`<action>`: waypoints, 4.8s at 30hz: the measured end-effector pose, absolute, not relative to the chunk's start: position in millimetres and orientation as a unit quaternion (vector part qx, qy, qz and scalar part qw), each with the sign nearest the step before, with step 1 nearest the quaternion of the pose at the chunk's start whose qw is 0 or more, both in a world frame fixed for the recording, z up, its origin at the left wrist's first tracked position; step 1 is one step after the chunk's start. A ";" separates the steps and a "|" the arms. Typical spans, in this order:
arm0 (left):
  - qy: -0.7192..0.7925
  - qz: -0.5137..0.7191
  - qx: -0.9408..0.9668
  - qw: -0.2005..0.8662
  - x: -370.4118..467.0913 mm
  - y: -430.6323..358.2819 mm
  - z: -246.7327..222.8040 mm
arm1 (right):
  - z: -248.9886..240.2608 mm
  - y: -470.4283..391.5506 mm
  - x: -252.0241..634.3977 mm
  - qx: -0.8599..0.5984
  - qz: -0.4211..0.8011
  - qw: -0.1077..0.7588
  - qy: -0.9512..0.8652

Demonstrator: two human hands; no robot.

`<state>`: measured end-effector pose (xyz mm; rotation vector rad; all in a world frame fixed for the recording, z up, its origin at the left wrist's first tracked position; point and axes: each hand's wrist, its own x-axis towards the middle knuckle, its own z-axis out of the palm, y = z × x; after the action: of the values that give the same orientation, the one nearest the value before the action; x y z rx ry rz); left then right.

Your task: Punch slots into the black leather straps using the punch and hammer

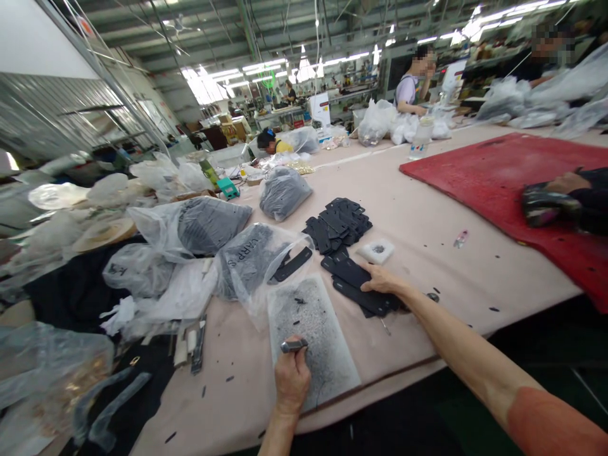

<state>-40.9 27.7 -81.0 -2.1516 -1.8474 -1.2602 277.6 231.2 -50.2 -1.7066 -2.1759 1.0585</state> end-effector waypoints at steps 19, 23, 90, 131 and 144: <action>-0.615 -0.426 -0.662 -0.039 -35.0 22.1 -78.0 | -56.5 179.8 258.6 -0.563 0.098 0.080 -0.817; -0.610 -0.425 -0.668 -0.030 -37.2 25.8 -78.7 | -49.7 159.9 258.3 -0.568 0.080 0.070 -0.816; -0.662 -0.446 -0.588 -0.129 -41.3 28.7 -77.6 | -54.8 80.6 199.3 -0.657 0.277 0.213 -0.668; -0.583 -0.413 -0.647 -0.266 12.5 92.6 -58.2 | -65.1 46.3 154.6 -0.673 0.229 0.243 -0.660; -0.579 -0.377 -0.706 -0.155 19.7 93.9 -69.0 | -73.4 46.0 153.9 -0.671 0.217 0.248 -0.664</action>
<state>19.7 93.9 -69.0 -2.4682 -2.0251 -1.3176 153.9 46.0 -73.4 -1.8297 -1.8081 0.5916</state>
